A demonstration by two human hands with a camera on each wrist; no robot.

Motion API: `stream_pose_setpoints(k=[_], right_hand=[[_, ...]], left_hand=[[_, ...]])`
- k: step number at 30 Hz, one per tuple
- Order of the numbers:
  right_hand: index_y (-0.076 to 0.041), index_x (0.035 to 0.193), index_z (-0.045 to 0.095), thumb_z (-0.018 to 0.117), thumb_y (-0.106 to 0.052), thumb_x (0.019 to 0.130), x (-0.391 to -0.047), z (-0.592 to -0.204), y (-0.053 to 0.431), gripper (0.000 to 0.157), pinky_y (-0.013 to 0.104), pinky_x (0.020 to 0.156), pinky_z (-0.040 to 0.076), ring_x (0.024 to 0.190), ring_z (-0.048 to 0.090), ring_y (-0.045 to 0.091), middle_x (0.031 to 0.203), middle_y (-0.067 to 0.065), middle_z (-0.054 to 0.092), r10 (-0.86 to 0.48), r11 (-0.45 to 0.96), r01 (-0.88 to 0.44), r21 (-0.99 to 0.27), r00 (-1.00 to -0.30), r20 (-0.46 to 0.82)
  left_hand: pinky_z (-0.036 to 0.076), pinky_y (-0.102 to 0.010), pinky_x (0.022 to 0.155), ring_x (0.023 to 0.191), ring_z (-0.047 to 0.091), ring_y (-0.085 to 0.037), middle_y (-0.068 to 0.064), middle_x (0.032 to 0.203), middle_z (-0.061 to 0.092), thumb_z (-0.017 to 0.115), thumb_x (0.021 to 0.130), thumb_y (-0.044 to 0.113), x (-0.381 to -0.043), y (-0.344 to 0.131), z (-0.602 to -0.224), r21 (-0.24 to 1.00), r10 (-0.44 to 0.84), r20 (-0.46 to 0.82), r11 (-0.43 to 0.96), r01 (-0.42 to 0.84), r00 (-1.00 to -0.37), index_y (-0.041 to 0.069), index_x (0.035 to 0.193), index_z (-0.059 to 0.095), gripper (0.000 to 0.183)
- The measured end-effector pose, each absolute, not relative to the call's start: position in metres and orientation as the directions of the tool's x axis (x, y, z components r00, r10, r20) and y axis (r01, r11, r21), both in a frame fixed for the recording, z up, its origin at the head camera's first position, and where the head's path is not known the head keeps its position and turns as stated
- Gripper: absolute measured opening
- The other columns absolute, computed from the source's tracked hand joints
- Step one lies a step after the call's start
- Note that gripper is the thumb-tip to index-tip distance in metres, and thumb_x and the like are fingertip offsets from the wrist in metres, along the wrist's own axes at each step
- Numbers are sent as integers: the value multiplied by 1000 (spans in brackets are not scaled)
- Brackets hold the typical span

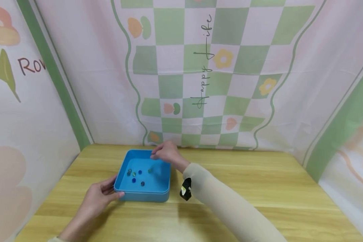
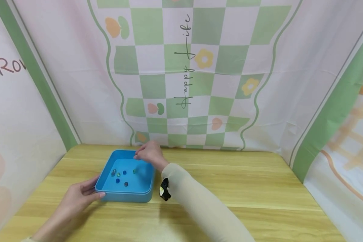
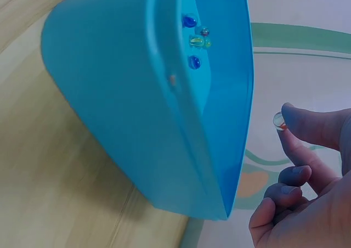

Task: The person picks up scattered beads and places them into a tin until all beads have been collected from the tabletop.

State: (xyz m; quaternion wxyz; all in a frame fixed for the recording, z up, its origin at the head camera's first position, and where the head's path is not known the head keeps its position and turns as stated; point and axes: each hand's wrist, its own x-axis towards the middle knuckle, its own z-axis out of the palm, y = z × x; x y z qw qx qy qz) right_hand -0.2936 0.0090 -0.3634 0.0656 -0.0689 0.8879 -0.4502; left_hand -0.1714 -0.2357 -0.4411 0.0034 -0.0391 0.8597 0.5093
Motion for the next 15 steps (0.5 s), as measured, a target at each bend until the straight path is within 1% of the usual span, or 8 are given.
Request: stream_pose_setpoints(k=[5,8,11,15], right_hand=[[-10,96,84,86,-12,89,-295,-364,2,8,44,94,57,103,65,25,102,3,76,-186,578,-63,-813,-981,-56],[-9,96,84,87,-11,88,-297,-366,-2,8,45,95,58,105,65,25,106,4,76,-193,577,-70,-814,-980,-53],[-9,96,85,86,-12,88,-297,-368,-6,8,45,96,58,107,66,25,114,5,75,-198,586,-72,-807,-979,-56],[-11,96,84,86,-13,90,-297,-367,-11,7,44,94,59,105,65,24,112,3,75,-185,606,-50,-794,-980,-80]], left_hand=[[58,-40,99,131,60,-43,-28,152,49,89,88,20,-171,-236,-441,870,-65,-52,487,-77,-997,-3,153,48,80],[58,-41,100,131,59,-43,-28,152,49,88,88,20,-171,-237,-441,869,-65,-57,487,-82,-996,-3,153,48,80],[58,-41,100,132,59,-43,-28,153,48,88,89,20,-171,-236,-440,871,-62,-61,485,-84,-996,-2,153,48,79],[57,-42,101,133,58,-43,-27,154,48,88,90,20,-171,-237,-440,873,-62,-67,479,-88,-996,-1,154,47,79]])
